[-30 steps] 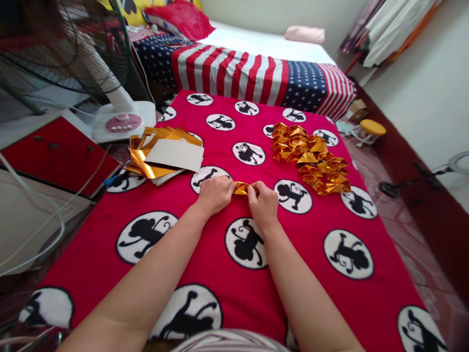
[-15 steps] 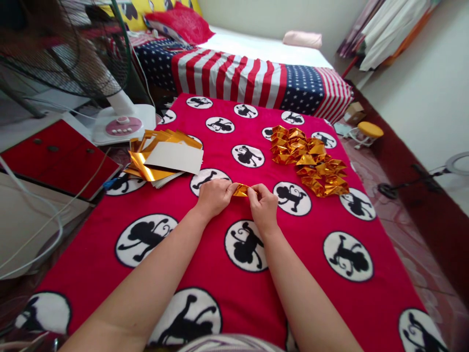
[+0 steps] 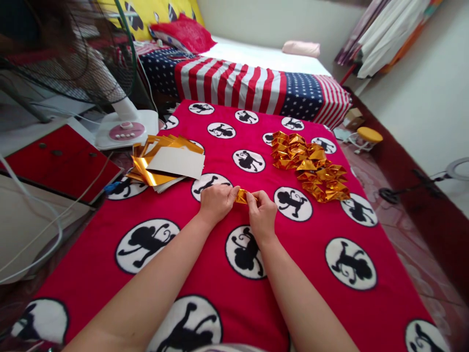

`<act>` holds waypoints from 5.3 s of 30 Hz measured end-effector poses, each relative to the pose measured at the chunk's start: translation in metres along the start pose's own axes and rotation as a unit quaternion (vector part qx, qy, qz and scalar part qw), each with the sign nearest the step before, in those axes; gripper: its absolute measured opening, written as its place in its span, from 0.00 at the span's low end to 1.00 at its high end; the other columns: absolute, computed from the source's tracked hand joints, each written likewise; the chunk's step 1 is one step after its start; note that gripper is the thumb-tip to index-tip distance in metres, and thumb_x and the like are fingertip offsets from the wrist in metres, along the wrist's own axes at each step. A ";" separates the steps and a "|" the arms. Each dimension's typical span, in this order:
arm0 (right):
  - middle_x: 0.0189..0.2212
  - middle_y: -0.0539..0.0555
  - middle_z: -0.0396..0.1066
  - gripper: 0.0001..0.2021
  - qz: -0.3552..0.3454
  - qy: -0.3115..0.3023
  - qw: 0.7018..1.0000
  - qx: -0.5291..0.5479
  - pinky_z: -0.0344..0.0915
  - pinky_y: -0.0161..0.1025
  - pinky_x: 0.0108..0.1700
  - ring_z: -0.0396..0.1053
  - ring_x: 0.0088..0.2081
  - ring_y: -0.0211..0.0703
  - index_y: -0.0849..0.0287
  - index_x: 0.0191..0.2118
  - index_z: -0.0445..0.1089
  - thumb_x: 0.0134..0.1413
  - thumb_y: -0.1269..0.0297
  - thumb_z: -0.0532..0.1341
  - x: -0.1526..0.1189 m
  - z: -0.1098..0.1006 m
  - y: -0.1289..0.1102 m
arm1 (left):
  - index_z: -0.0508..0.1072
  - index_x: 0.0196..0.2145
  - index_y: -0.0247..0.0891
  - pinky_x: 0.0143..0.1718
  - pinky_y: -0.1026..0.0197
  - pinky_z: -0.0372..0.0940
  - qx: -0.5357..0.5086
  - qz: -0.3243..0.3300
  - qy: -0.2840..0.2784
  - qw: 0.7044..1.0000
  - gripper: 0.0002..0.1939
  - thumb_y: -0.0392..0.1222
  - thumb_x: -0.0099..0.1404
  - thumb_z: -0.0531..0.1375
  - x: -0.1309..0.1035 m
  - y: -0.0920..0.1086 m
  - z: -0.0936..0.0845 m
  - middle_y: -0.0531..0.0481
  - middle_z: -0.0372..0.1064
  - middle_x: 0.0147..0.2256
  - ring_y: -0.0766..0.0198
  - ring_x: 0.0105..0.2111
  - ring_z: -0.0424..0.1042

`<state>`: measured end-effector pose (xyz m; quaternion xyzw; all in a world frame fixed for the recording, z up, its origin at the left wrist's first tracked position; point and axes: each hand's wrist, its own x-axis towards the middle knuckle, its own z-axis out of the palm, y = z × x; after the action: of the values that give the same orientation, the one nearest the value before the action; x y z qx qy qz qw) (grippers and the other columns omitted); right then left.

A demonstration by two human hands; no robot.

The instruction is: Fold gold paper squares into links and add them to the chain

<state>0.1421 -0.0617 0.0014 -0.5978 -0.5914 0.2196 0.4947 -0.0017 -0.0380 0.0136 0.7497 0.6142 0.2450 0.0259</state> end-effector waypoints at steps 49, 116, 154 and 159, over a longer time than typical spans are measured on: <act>0.18 0.43 0.54 0.17 0.083 0.013 0.980 0.181 0.51 0.32 0.24 0.51 0.21 0.33 0.57 0.24 0.62 0.57 0.52 0.60 -0.002 0.000 -0.001 | 0.70 0.23 0.36 0.28 0.61 0.53 -0.137 -0.004 0.017 0.990 0.26 0.48 0.73 0.45 -0.003 0.006 0.002 0.46 0.71 0.25 0.64 0.26 0.67; 0.21 0.46 0.64 0.12 0.018 0.062 0.993 0.101 0.61 0.32 0.27 0.62 0.23 0.35 0.60 0.28 0.68 0.59 0.58 0.60 -0.004 0.002 -0.003 | 0.67 0.19 0.37 0.28 0.60 0.53 -0.095 0.094 0.098 0.986 0.23 0.43 0.71 0.49 -0.004 0.004 0.006 0.49 0.66 0.20 0.65 0.25 0.64; 0.23 0.47 0.66 0.15 0.073 0.087 0.985 0.131 0.60 0.33 0.27 0.63 0.23 0.36 0.59 0.32 0.70 0.60 0.52 0.57 0.010 -0.002 0.004 | 0.67 0.23 0.39 0.31 0.61 0.54 -0.113 -0.010 0.062 0.992 0.19 0.45 0.71 0.49 -0.001 0.002 0.004 0.49 0.69 0.26 0.62 0.30 0.67; 0.24 0.48 0.69 0.13 0.098 0.087 0.973 0.189 0.64 0.34 0.25 0.66 0.21 0.36 0.60 0.36 0.70 0.57 0.54 0.59 0.013 -0.003 0.007 | 0.68 0.23 0.38 0.33 0.61 0.56 -0.127 -0.014 0.059 0.990 0.19 0.45 0.71 0.50 0.001 0.002 0.004 0.48 0.70 0.27 0.62 0.31 0.68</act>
<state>0.1505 -0.0489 0.0009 -0.5656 -0.4323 0.3219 0.6242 0.0019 -0.0364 0.0109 0.7156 0.5890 0.3650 0.0880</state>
